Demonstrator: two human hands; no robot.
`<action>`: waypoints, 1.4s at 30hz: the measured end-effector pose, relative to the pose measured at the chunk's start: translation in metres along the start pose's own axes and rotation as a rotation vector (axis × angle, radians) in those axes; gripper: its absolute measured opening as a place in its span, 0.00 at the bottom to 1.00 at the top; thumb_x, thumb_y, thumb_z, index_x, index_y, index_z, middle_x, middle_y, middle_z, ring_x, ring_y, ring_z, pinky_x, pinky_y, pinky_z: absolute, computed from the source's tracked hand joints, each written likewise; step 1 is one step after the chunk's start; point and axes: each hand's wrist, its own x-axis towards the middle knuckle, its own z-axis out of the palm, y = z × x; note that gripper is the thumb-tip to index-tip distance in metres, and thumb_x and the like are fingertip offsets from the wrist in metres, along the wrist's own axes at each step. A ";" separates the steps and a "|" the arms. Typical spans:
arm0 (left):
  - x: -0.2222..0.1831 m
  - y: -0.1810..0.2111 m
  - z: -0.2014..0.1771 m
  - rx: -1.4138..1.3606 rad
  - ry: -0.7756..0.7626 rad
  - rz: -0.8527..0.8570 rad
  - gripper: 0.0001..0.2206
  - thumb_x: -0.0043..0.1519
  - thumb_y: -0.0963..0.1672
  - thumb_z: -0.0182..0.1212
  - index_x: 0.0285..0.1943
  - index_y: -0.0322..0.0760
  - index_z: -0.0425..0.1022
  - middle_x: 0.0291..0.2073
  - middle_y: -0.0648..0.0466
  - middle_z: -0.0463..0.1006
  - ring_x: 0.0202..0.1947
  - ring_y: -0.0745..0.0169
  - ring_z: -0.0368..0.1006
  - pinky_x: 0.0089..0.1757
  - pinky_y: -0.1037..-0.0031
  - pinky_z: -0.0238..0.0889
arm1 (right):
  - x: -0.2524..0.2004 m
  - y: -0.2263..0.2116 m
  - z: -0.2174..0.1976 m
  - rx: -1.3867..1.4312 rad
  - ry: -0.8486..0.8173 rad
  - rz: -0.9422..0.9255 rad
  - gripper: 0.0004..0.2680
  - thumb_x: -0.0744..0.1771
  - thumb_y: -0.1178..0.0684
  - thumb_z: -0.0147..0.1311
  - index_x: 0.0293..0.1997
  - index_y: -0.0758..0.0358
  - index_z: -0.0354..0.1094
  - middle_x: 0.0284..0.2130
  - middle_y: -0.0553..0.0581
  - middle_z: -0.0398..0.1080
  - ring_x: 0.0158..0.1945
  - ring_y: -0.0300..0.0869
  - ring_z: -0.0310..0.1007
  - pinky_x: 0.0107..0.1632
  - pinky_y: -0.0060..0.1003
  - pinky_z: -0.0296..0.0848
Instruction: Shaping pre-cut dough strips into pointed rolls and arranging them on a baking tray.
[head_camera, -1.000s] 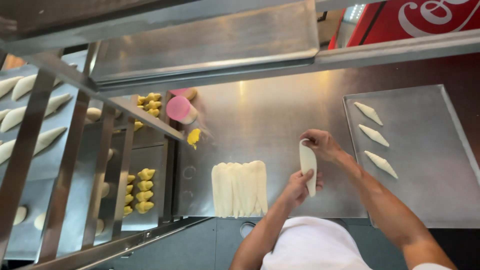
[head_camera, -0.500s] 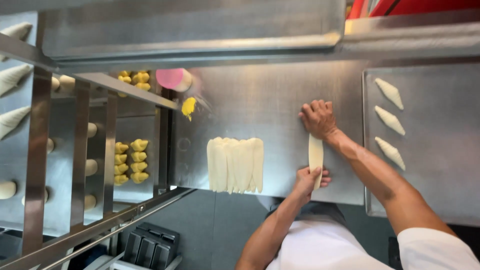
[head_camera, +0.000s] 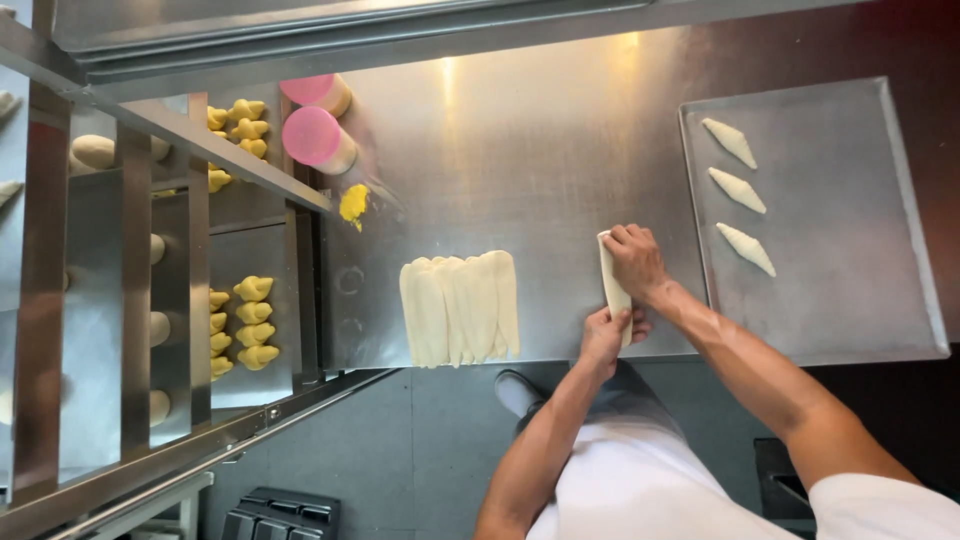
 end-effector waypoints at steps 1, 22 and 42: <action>-0.002 0.003 0.005 -0.006 -0.005 0.005 0.07 0.58 0.40 0.46 0.39 0.27 0.67 0.27 0.46 0.74 0.25 0.57 0.73 0.27 0.73 0.70 | 0.021 0.014 0.009 -0.007 0.001 -0.005 0.06 0.63 0.59 0.38 0.26 0.57 0.60 0.24 0.48 0.60 0.32 0.38 0.63 0.40 0.29 0.63; -0.018 0.019 -0.003 0.064 -0.045 -0.072 0.06 0.57 0.40 0.48 0.37 0.28 0.69 0.26 0.48 0.73 0.26 0.62 0.73 0.29 0.78 0.70 | 0.083 0.000 0.045 -0.010 0.162 0.152 0.15 0.67 0.46 0.32 0.51 0.66 0.55 0.49 0.69 0.56 0.56 0.62 0.50 0.52 0.65 0.39; -0.019 0.018 -0.010 0.073 -0.131 -0.084 0.08 0.57 0.38 0.48 0.42 0.24 0.65 0.30 0.48 0.73 0.28 0.63 0.73 0.30 0.78 0.70 | 0.087 0.013 0.038 0.005 -0.011 0.138 0.15 0.67 0.41 0.26 0.53 0.54 0.53 0.52 0.60 0.53 0.59 0.54 0.48 0.54 0.65 0.40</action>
